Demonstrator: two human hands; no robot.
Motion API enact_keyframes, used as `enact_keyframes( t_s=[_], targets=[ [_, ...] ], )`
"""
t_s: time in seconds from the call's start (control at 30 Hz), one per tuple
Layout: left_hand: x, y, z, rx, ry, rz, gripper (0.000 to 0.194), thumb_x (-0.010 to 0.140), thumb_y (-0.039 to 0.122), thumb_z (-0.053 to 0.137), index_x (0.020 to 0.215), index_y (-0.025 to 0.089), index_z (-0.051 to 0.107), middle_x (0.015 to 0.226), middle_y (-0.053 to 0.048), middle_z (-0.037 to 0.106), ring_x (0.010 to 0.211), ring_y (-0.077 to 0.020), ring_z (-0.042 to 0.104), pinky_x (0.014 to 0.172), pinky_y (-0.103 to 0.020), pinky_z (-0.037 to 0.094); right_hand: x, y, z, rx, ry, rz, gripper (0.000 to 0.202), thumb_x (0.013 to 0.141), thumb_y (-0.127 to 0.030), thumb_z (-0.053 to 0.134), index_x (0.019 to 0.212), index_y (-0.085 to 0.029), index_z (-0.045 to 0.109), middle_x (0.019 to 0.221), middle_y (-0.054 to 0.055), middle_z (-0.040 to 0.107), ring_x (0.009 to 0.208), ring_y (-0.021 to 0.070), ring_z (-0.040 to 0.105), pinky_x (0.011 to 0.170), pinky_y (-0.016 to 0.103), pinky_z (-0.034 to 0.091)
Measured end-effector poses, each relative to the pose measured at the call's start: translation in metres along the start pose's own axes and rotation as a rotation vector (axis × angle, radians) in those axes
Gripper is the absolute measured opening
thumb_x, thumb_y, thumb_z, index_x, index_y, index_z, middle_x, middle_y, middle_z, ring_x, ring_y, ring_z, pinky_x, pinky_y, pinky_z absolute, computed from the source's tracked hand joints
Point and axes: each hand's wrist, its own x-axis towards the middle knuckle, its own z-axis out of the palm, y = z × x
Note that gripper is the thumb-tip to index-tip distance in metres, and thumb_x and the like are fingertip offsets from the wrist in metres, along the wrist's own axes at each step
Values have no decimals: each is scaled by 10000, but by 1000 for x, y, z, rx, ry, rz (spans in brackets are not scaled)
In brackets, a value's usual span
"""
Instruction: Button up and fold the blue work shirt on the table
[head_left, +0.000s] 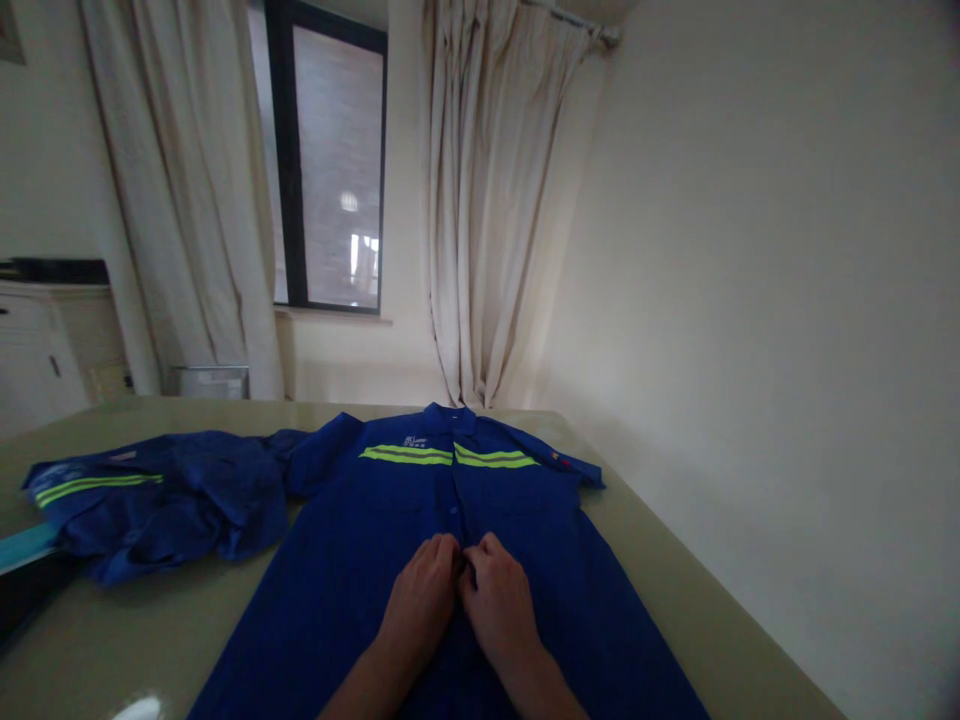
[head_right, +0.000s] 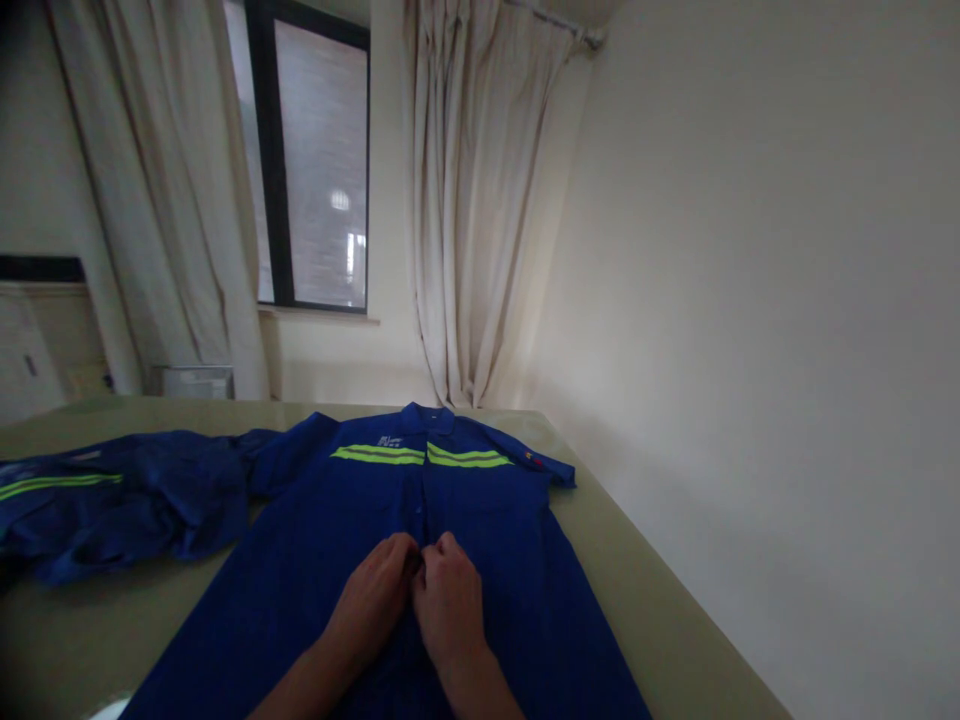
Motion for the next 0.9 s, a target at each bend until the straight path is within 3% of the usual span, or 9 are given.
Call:
enact_keyframes(
  t_s=[0.43,0.6,0.77,0.9],
  targets=[
    [-1,-2,-3,-126,-35,23,263,996,94,331,998,229,556,1038,-46,685,973,-184,658,860,-282,458,1,5,2,329,64,86,210,913,-168,599,885,-232,797,876,44,741,788,178,702,716,233,466],
    [0,-7,2,-200,-2,20,251,974,86,372,1099,248,518,1093,-37,691,1035,-177,666,870,-261,452,7,11,-2,550,33,92,345,957,-284,517,773,-201,796,747,41,740,746,198,694,668,250,468],
    [1,-15,3,-375,57,-13,218,935,95,425,1044,267,506,952,14,699,914,-159,685,797,-245,444,15,23,6,833,-97,196,211,831,-277,605,790,-165,779,628,2,685,540,159,618,508,227,441],
    [1,-17,3,-435,112,-3,190,937,131,424,1023,264,531,891,19,709,846,-161,692,761,-254,439,16,24,11,788,-70,195,172,817,-260,622,795,-160,760,639,5,676,516,151,597,473,224,419]
  ],
)
